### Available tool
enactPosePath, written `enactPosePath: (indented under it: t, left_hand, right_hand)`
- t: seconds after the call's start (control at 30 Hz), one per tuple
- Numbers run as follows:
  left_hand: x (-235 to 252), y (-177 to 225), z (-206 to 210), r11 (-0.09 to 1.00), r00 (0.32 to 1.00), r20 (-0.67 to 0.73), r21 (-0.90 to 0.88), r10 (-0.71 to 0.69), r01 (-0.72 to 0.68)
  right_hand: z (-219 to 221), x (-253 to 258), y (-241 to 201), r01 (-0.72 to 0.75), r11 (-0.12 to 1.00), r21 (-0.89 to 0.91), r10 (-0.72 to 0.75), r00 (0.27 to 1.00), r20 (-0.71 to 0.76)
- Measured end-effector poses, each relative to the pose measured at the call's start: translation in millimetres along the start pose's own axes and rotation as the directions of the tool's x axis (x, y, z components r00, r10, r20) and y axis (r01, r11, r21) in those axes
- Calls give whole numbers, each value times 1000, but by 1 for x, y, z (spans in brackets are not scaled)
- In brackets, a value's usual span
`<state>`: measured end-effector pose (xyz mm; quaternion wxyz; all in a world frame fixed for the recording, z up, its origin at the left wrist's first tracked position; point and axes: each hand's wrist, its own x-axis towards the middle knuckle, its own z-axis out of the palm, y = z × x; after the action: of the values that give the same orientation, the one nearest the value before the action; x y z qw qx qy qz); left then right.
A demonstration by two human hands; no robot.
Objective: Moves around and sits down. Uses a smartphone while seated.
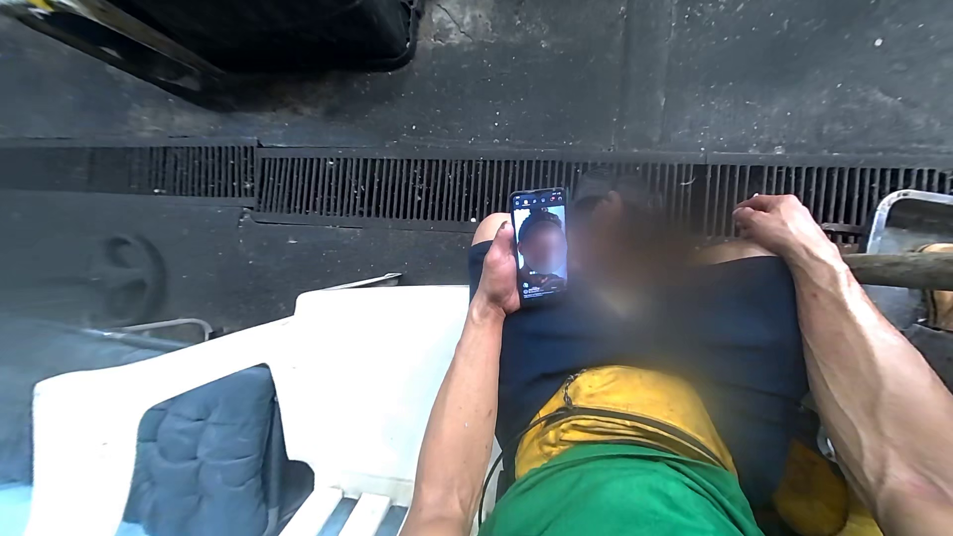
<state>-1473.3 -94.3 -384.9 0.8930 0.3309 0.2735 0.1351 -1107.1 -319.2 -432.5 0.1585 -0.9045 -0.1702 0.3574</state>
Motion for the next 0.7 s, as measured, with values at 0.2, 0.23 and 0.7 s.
enactPosePath:
  t: [0.2,0.23,0.7]
  left_hand:
    - [0,0,-1,1000,1000,-7,5,7,-7]
    - [0,-1,-1,1000,1000,-4,2,6,-6]
    - [-1,1,1,1000,1000,-23,18,1,-1]
  right_hand:
    - [0,0,0,8,1000,8,-8,1000,3]
    - [0,1,0,10,1000,6,-10,1000,0]
    - [0,-1,0,9,1000,0,-9,1000,-8]
